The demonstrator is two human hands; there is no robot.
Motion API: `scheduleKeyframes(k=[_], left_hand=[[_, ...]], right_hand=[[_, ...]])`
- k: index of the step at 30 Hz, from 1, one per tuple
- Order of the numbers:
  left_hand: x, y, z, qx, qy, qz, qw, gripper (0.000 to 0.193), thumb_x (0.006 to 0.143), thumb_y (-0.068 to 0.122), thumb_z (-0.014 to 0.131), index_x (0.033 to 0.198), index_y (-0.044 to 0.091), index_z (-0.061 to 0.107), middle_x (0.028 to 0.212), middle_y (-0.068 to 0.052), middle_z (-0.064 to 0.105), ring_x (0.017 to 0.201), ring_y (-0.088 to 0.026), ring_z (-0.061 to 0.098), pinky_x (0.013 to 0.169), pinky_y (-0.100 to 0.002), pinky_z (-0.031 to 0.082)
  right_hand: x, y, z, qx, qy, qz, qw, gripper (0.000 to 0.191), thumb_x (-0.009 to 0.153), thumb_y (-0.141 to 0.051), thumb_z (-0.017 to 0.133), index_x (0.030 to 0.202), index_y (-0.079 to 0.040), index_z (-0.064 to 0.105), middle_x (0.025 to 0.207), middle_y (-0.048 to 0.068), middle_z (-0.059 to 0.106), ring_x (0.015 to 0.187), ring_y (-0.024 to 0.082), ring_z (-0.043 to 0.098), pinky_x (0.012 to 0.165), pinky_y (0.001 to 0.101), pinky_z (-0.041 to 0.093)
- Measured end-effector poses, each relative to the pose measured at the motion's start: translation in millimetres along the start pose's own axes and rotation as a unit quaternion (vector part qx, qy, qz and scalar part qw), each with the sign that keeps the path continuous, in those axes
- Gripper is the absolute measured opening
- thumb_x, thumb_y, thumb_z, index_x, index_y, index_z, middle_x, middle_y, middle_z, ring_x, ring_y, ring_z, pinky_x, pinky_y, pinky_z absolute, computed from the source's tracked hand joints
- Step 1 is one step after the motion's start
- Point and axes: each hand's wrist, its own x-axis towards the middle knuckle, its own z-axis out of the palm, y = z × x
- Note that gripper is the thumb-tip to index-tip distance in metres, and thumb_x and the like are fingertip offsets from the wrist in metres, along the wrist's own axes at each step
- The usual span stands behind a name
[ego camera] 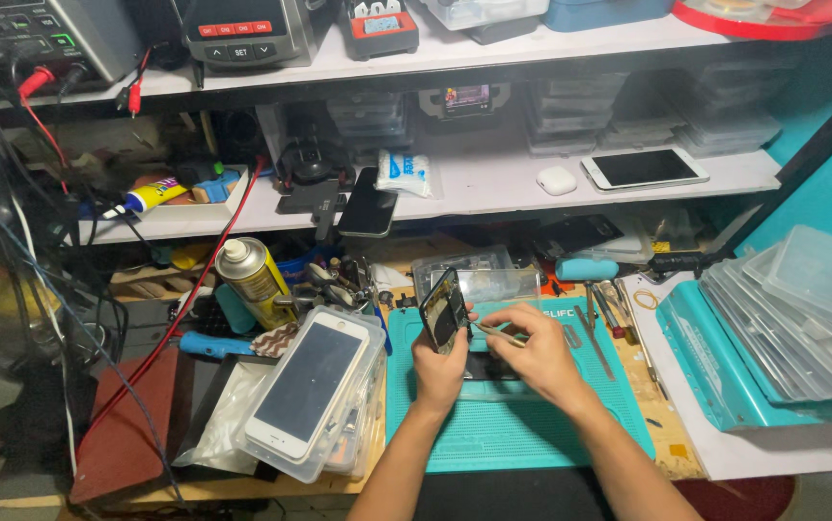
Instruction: The person repairs a smartphone at a workbench. They hold the opened phone chassis, use tweezers and a screwdriver to remove and reposition small internal components, place parts into a clear plastic storage box, and continue prying and adjusting components inside the phone body throughout the episode.
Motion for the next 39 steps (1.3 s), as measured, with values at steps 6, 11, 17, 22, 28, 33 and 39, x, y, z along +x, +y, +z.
scheduleKeyframes(k=[6,11,17,22,28,33,39], left_hand=[[0.4,3.9,0.7,0.005,-0.001,0.005,1.000,0.032,0.093,-0.008,0.058,0.124,-0.004,0.064,0.118,-0.009,0.074,0.106,-0.016,0.072,0.086,-0.029,0.057],[-0.7,6.9,1.0,0.017,-0.004,-0.006,1.000,0.032,0.093,-0.008,0.058,0.124,-0.004,0.066,0.115,-0.010,0.075,0.106,-0.016,0.072,0.085,-0.028,0.056],[-1.3,7.3,1.5,0.033,0.003,-0.050,0.998,0.033,0.094,-0.007,0.060,0.125,-0.004,0.068,0.111,-0.011,0.077,0.093,-0.017,0.068,0.078,-0.029,0.054],[-1.0,6.7,1.9,0.019,-0.007,0.014,1.000,0.033,0.093,-0.008,0.058,0.125,-0.004,0.065,0.117,-0.010,0.074,0.108,-0.018,0.072,0.091,-0.029,0.057],[-0.6,6.5,2.1,-0.003,-0.007,-0.005,1.000,0.033,0.093,-0.008,0.058,0.125,-0.004,0.064,0.119,-0.010,0.073,0.109,-0.018,0.073,0.091,-0.030,0.057],[-0.7,7.4,0.4,0.009,-0.023,-0.013,1.000,0.032,0.093,-0.007,0.060,0.124,-0.005,0.065,0.118,-0.010,0.074,0.109,-0.018,0.073,0.091,-0.030,0.057],[1.5,7.8,-1.4,-0.017,-0.042,-0.030,0.999,0.033,0.093,-0.007,0.060,0.125,-0.006,0.064,0.120,-0.012,0.073,0.109,-0.021,0.073,0.093,-0.032,0.058]], right_hand=[[2.3,1.4,1.5,0.065,-0.023,0.133,0.989,0.023,0.089,-0.013,0.072,0.106,0.002,0.077,0.083,0.005,0.075,0.067,0.008,0.068,0.055,0.0245,0.057],[2.3,5.2,0.7,0.141,-0.035,0.279,0.949,0.025,0.092,-0.015,0.070,0.111,0.000,0.074,0.075,0.008,0.074,0.057,0.011,0.066,0.051,0.0259,0.053],[1.0,9.5,0.3,0.164,-0.040,0.285,0.943,0.025,0.091,-0.013,0.072,0.109,0.004,0.074,0.079,0.005,0.071,0.059,0.010,0.067,0.052,0.0260,0.055],[-1.0,10.9,0.0,0.143,-0.034,0.250,0.957,0.024,0.087,-0.010,0.072,0.107,0.002,0.072,0.082,0.005,0.070,0.059,0.010,0.068,0.052,0.0256,0.055],[-1.5,12.9,0.1,0.148,-0.039,0.230,0.961,0.026,0.086,-0.007,0.071,0.110,0.001,0.074,0.081,0.002,0.071,0.060,0.008,0.066,0.052,0.0258,0.055],[-4.0,8.0,-8.2,0.137,-0.046,0.240,0.960,0.024,0.089,-0.009,0.072,0.110,0.001,0.078,0.071,0.004,0.071,0.056,0.008,0.064,0.050,0.0253,0.053],[-7.9,0.9,-32.5,0.097,-0.031,0.259,0.961,0.019,0.090,-0.012,0.073,0.106,-0.002,0.076,0.067,-0.001,0.062,0.052,0.005,0.056,0.045,0.0236,0.042]])
